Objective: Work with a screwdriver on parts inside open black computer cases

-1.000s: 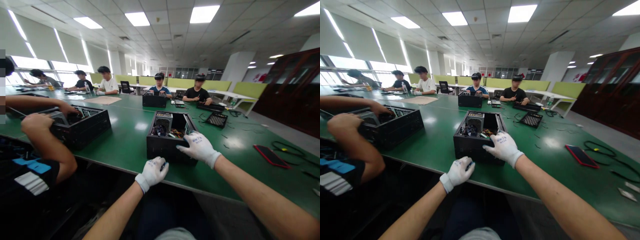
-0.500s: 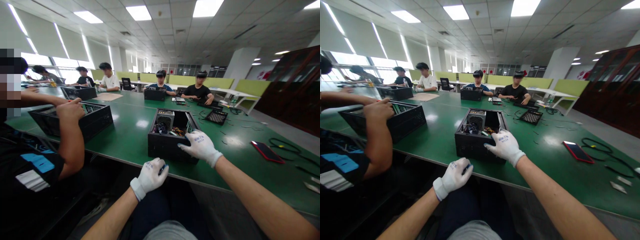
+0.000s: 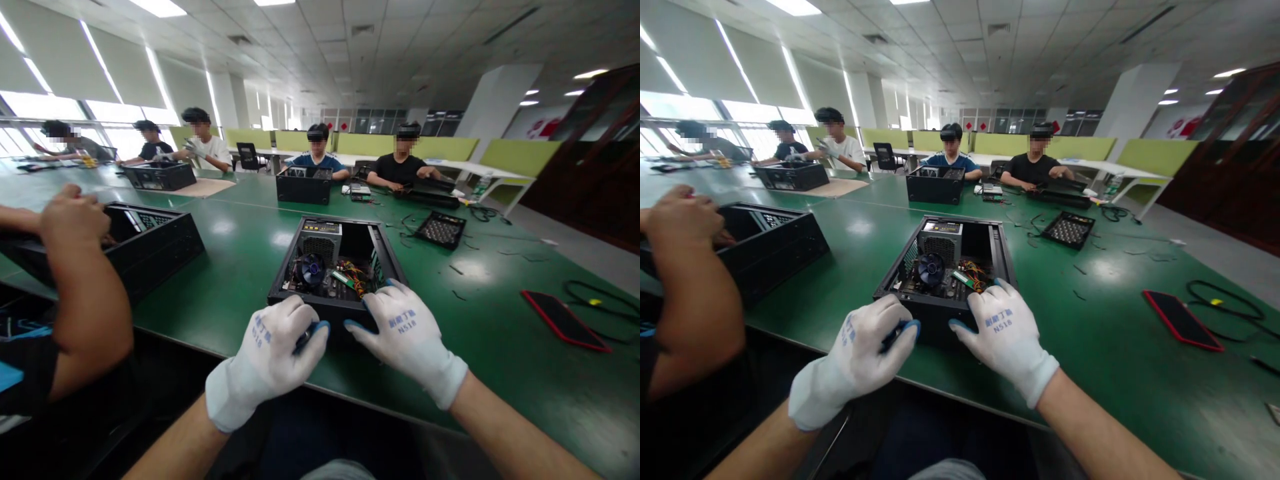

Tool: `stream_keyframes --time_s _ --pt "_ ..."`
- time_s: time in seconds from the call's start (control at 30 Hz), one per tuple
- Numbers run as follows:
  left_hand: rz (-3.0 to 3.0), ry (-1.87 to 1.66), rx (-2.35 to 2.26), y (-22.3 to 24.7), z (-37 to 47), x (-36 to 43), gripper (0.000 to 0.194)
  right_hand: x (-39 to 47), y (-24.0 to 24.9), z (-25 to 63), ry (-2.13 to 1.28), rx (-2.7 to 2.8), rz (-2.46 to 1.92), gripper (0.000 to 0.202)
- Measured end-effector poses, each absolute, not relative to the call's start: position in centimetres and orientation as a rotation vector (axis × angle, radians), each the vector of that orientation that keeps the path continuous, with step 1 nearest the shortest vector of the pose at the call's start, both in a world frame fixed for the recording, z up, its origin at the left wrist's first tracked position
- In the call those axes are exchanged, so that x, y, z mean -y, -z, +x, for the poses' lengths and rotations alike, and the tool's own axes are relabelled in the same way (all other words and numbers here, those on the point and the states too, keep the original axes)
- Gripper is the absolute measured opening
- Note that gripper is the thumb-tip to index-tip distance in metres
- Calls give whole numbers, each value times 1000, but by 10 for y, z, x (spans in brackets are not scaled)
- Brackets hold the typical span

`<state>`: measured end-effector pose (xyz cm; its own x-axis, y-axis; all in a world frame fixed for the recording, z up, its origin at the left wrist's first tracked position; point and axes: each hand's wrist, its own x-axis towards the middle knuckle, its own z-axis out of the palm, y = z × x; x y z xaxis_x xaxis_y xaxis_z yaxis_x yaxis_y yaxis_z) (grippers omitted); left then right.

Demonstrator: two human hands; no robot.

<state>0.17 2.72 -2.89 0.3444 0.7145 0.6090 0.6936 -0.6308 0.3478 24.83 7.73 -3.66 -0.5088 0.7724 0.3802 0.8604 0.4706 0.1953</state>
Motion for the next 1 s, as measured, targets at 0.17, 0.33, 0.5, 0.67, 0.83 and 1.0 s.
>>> stream_keyframes --time_s 0.17,0.33,0.5,0.67,0.83,1.0 --pt "2602 -1106 -1457 16 0 -57 21 -74 31 247 499 2454 -1368 45" --pt "2750 -888 -1564 14 4 -76 26 -74 29 249 433 2478 -1385 42" --pt "2875 -739 -1528 13 6 -85 24 -73 28 251 402 2492 -1378 42" --pt "2933 -670 -1427 13 4 -78 24 -62 26 251 371 2482 -1346 37" --pt "2879 -598 -1372 9 7 -56 20 -41 30 260 329 2449 -1273 32" --pt "2801 -511 -1286 5 11 -32 20 -17 28 267 379 2367 -1130 30"
